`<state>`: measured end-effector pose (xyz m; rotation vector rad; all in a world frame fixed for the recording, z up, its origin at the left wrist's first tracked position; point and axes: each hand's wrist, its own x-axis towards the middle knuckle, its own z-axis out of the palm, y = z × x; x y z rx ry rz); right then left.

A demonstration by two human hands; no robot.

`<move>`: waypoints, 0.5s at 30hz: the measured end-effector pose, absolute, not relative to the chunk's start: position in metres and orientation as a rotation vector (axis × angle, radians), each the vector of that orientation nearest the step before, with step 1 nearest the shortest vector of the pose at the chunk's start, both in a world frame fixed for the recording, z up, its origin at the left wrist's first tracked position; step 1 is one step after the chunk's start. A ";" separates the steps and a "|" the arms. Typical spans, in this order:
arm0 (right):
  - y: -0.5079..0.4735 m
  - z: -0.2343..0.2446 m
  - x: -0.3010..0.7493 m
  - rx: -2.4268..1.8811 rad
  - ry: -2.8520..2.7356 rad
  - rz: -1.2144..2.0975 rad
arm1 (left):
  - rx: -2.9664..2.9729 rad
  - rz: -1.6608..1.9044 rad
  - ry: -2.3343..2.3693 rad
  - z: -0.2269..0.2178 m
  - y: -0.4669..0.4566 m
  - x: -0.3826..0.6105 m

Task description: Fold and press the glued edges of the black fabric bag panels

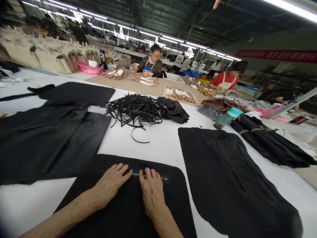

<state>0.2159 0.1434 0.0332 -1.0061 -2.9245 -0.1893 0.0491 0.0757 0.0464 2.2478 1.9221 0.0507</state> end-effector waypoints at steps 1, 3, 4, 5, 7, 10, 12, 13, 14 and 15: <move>0.145 0.032 0.218 -1.003 -2.930 -0.195 | 2.247 0.064 1.921 0.045 0.076 0.048; 0.148 0.034 0.223 -1.039 -2.931 -0.189 | 2.235 0.107 1.929 0.043 0.077 0.045; 0.149 0.037 0.225 -1.083 -2.925 -0.180 | 2.220 0.128 1.940 0.043 0.077 0.043; 0.151 0.040 0.225 -1.133 -2.913 -0.167 | 2.198 0.149 1.960 0.044 0.077 0.042; 0.155 0.046 0.222 -1.218 -2.864 -0.132 | 2.152 0.183 2.020 0.047 0.075 0.043; 0.163 0.054 0.211 -1.226 -2.774 -0.067 | 2.216 0.251 1.971 0.049 0.066 0.050; 0.170 0.056 0.204 -1.185 -2.754 0.005 | 2.329 0.292 1.791 0.047 0.057 0.057; 0.173 0.056 0.200 -1.168 -2.761 0.050 | 2.376 0.301 1.692 0.044 0.052 0.060; 0.177 0.056 0.197 -1.158 -2.776 0.096 | 2.408 0.303 1.613 0.041 0.048 0.063; 0.180 0.055 0.194 -1.163 -2.793 0.147 | 2.425 0.300 1.564 0.038 0.044 0.064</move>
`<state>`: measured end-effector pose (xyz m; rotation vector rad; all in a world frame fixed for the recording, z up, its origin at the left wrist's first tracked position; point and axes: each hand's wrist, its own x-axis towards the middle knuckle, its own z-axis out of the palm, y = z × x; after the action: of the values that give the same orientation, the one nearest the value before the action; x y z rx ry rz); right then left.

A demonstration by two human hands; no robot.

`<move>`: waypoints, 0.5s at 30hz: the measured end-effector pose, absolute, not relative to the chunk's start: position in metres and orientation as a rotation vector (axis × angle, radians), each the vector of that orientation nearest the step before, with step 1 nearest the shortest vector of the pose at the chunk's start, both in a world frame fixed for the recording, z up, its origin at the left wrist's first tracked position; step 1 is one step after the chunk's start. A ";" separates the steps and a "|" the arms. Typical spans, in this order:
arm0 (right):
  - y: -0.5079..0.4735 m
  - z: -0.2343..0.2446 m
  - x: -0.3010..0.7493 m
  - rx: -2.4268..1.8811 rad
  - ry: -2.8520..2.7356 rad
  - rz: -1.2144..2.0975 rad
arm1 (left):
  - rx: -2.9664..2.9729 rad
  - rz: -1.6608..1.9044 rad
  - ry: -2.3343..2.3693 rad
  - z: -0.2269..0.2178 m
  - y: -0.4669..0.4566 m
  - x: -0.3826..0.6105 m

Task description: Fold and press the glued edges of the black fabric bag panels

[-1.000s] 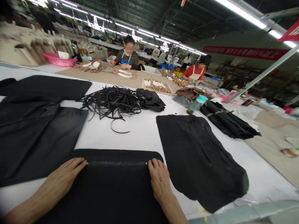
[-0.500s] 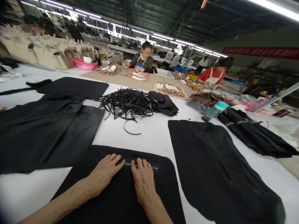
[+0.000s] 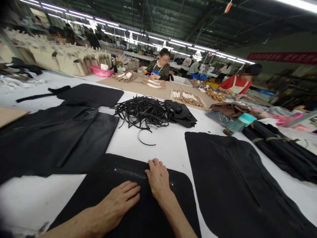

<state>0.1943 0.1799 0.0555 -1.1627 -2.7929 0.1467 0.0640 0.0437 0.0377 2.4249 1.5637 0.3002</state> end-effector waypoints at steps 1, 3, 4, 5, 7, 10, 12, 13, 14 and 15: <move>0.183 0.055 0.192 -1.174 -2.809 0.198 | 2.433 0.293 1.543 0.035 0.041 0.065; 0.190 0.054 0.191 -1.201 -2.829 0.284 | 2.432 0.259 1.556 0.029 0.037 0.064; 0.194 0.054 0.191 -1.206 -2.835 0.316 | 2.425 0.235 1.572 0.028 0.036 0.063; 0.198 0.054 0.192 -1.205 -2.842 0.341 | 2.417 0.213 1.585 0.026 0.036 0.062; 0.206 0.055 0.197 -1.194 -2.862 0.368 | 2.399 0.192 1.599 0.024 0.036 0.059; 0.214 0.060 0.207 -1.170 -2.884 0.390 | 2.393 0.202 1.600 0.021 0.036 0.057; 0.213 0.068 0.212 -1.133 -2.869 0.373 | 2.394 0.218 1.607 0.020 0.036 0.057; 0.212 0.073 0.214 -1.108 -2.840 0.338 | 2.388 0.229 1.612 0.021 0.036 0.057; 0.209 0.079 0.214 -1.088 -2.799 0.285 | 2.377 0.243 1.619 0.022 0.037 0.058; 0.206 0.085 0.215 -1.078 -2.753 0.222 | 2.362 0.260 1.629 0.025 0.038 0.059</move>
<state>0.2149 0.2061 0.0851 -1.0780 -2.7533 0.2218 0.0589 0.0382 0.0254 2.3621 1.6291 0.2596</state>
